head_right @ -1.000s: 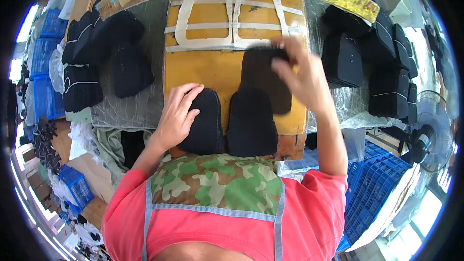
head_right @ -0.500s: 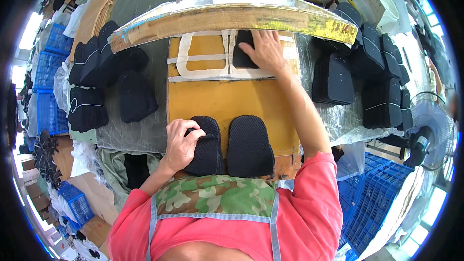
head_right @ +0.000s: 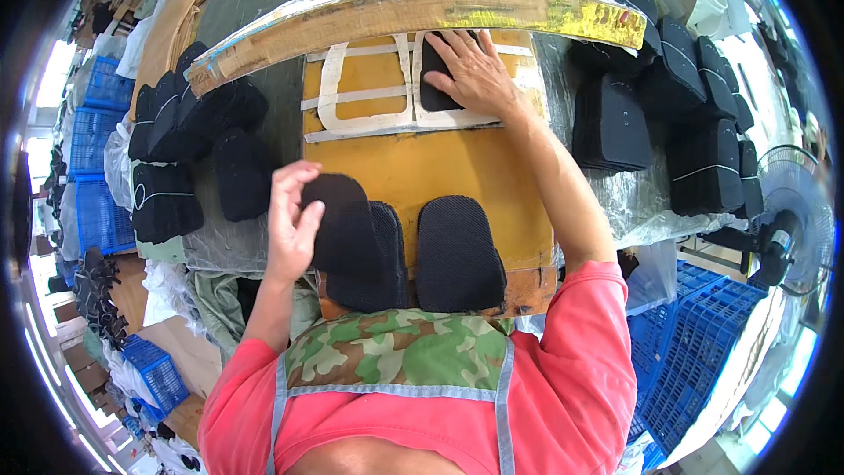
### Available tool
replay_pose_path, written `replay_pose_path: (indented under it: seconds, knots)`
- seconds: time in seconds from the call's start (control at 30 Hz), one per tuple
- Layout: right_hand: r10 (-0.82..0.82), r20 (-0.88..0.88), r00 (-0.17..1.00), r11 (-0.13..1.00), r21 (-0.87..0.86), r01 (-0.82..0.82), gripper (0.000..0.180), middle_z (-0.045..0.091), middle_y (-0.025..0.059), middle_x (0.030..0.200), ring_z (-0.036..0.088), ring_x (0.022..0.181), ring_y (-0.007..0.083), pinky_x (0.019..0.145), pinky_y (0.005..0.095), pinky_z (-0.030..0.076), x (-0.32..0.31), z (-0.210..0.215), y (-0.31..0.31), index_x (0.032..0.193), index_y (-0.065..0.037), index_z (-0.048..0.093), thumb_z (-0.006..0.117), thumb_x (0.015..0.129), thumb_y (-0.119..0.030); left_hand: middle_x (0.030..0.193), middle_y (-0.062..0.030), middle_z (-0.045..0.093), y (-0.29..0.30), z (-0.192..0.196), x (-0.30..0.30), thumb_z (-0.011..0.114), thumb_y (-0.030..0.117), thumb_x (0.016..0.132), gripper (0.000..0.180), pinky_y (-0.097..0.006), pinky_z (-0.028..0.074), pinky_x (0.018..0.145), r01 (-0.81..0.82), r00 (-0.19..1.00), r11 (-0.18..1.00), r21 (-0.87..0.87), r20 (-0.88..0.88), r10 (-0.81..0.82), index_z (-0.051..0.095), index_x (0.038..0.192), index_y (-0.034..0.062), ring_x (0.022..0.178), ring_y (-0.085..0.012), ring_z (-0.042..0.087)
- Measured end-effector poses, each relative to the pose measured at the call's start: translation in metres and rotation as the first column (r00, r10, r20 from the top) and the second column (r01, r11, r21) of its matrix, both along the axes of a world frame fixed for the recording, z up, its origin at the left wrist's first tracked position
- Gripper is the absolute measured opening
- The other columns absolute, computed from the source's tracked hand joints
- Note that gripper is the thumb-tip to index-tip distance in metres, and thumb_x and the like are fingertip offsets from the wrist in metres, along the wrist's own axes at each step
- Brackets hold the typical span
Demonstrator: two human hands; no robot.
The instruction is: Applying adhesive or coating to shoe components using a screen printing setup and a spreader.
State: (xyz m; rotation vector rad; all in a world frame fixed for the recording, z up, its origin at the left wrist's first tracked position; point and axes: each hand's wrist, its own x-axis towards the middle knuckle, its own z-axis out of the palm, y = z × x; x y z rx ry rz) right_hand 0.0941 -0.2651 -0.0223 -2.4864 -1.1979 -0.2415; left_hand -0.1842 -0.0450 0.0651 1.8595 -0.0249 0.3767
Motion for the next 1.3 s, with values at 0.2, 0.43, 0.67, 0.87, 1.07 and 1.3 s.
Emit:
replay_pose_path:
  seconds: [0.2, 0.43, 0.67, 0.87, 1.07, 1.3]
  knots:
    - [-0.033, 0.022, 0.999, 0.997, -0.067, 0.035, 0.087, 0.041, 0.0158, 0.151, 0.031, 0.143, 0.0360, 0.120, 0.0535, 0.014, -0.005, 0.006, -0.001, 0.151, -0.019, 0.036, 0.049, 0.085, -0.075, 0.115, -0.0120, 0.054, 0.027, 0.010, 0.060, 0.057, -0.008, 0.085, 0.026, -0.032, 0.042, 0.098, -0.058, 0.998, 0.985, 0.161, 0.017, 0.056, 0.059, 0.109, 0.0004, 0.111, -0.0235, 0.055]
    - [-0.099, 0.081, 0.992, 0.993, -0.048, 0.103, 0.089, 0.043, 0.0149, 0.148, 0.032, 0.142, 0.0349, 0.120, 0.0549, 0.015, -0.019, 0.007, 0.009, 0.151, -0.019, 0.036, 0.048, 0.085, -0.077, 0.113, -0.0137, 0.066, 0.046, -0.044, 0.179, 0.058, 0.003, 0.087, 0.028, -0.037, 0.042, 0.099, -0.217, 0.975, 0.864, 0.453, 0.136, 0.173, 0.063, 0.115, 0.0030, 0.110, -0.0320, 0.060]
    - [-0.149, -0.023, 0.989, 0.988, -0.028, 0.149, 0.080, 0.040, 0.0170, 0.151, 0.029, 0.144, 0.0371, 0.119, 0.0518, 0.019, -0.021, 0.012, 0.010, 0.147, -0.016, 0.043, 0.051, 0.088, -0.070, 0.138, -0.0230, 0.049, 0.028, -0.082, 0.197, 0.056, 0.028, 0.094, 0.052, -0.051, 0.029, 0.111, -0.204, 0.970, 0.550, 0.810, 0.242, 0.004, 0.048, 0.137, -0.0003, 0.131, -0.0413, 0.041]
    - [-0.172, 0.017, 0.985, 0.983, 0.064, 0.170, 0.065, 0.045, 0.0148, 0.148, 0.034, 0.142, 0.0321, 0.117, 0.0493, 0.022, -0.021, 0.008, 0.007, 0.146, -0.017, 0.046, 0.056, 0.093, -0.055, 0.156, -0.0245, 0.026, 0.009, -0.084, 0.188, 0.042, 0.041, 0.102, 0.067, -0.052, 0.015, 0.119, -0.026, 0.988, 0.494, 0.869, -0.053, 0.146, 0.026, 0.152, 0.0005, 0.147, -0.0379, 0.021]
    - [-0.162, 0.032, 0.986, 0.984, 0.085, 0.158, 0.064, 0.049, 0.0148, 0.141, 0.038, 0.138, 0.0320, 0.116, 0.0489, 0.025, -0.019, 0.006, 0.004, 0.143, -0.017, 0.049, 0.058, 0.092, -0.054, 0.151, -0.0237, 0.034, 0.013, -0.077, 0.194, 0.044, 0.039, 0.101, 0.062, -0.052, 0.016, 0.119, -0.020, 0.999, 0.533, 0.846, -0.005, 0.046, 0.033, 0.148, -0.0015, 0.144, -0.0386, 0.026]
    - [-0.149, 0.026, 0.988, 0.986, 0.080, 0.147, 0.063, 0.050, 0.0160, 0.140, 0.039, 0.137, 0.0319, 0.116, 0.0488, 0.024, -0.017, 0.006, 0.007, 0.142, -0.016, 0.050, 0.058, 0.092, -0.054, 0.149, -0.0187, 0.040, 0.011, -0.078, 0.199, 0.047, 0.037, 0.100, 0.054, -0.053, 0.018, 0.118, -0.011, 0.999, 0.547, 0.837, 0.027, -0.021, 0.038, 0.148, 0.0119, 0.142, -0.0381, 0.029]
